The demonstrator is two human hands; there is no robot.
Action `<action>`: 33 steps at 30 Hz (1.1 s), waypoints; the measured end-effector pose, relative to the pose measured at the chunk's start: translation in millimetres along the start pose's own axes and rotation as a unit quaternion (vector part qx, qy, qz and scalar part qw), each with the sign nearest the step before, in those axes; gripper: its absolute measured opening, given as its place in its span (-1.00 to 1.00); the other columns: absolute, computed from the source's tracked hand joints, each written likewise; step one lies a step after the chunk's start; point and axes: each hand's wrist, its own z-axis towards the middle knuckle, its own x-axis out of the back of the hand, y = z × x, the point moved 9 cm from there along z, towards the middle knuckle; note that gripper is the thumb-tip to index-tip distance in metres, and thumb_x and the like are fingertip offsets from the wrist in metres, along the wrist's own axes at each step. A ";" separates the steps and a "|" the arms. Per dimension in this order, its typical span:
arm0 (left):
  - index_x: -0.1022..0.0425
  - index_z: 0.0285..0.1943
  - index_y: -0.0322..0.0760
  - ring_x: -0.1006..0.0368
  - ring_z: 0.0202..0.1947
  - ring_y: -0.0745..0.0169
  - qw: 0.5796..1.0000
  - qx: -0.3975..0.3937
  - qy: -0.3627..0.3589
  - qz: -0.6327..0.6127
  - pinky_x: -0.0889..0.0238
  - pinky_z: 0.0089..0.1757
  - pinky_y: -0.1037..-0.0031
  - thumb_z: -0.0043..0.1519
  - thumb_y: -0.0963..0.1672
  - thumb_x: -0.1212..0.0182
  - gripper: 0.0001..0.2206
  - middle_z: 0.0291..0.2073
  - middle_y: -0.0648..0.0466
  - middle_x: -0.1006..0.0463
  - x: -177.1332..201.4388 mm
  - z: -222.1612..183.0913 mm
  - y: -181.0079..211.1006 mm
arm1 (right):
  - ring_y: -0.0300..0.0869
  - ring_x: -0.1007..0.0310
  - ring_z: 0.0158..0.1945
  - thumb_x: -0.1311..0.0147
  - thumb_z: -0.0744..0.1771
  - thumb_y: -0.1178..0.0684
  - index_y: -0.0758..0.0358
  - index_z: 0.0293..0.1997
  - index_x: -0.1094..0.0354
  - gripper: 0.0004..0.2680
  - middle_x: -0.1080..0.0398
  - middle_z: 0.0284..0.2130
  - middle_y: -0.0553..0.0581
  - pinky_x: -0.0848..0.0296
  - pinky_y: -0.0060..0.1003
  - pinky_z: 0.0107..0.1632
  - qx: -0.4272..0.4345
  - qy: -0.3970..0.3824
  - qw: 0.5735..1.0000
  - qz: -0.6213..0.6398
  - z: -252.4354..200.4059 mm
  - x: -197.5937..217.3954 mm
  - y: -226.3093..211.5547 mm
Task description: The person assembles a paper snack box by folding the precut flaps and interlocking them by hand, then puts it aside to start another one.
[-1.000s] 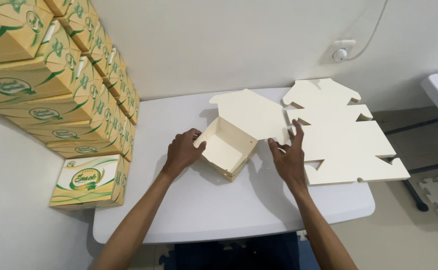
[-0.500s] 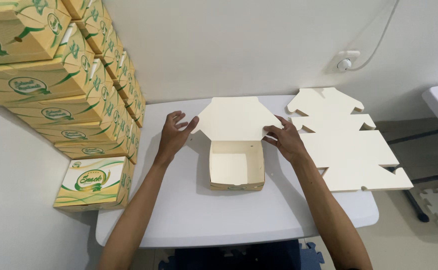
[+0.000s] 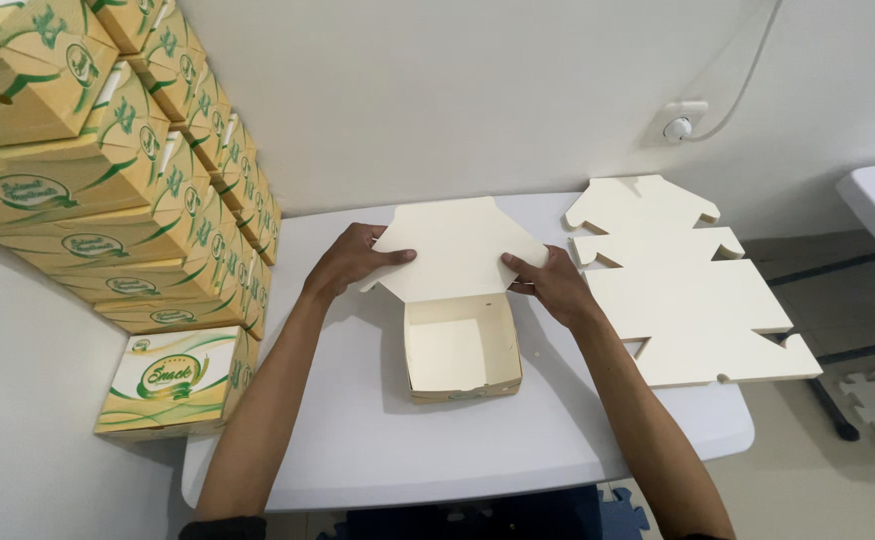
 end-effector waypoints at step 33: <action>-0.68 0.08 -0.05 -0.66 0.07 0.05 0.841 -0.192 -0.258 0.435 -0.46 0.05 0.28 0.26 -0.23 -0.39 -0.75 -0.06 0.02 -0.76 -130.8 27.4 174.8 | 0.04 -0.64 -0.02 -0.33 0.36 0.07 0.55 0.18 -0.42 -0.66 -0.62 -0.15 0.35 -0.60 0.01 0.19 0.033 -0.053 0.994 -0.092 -5.3 -12.9 36.4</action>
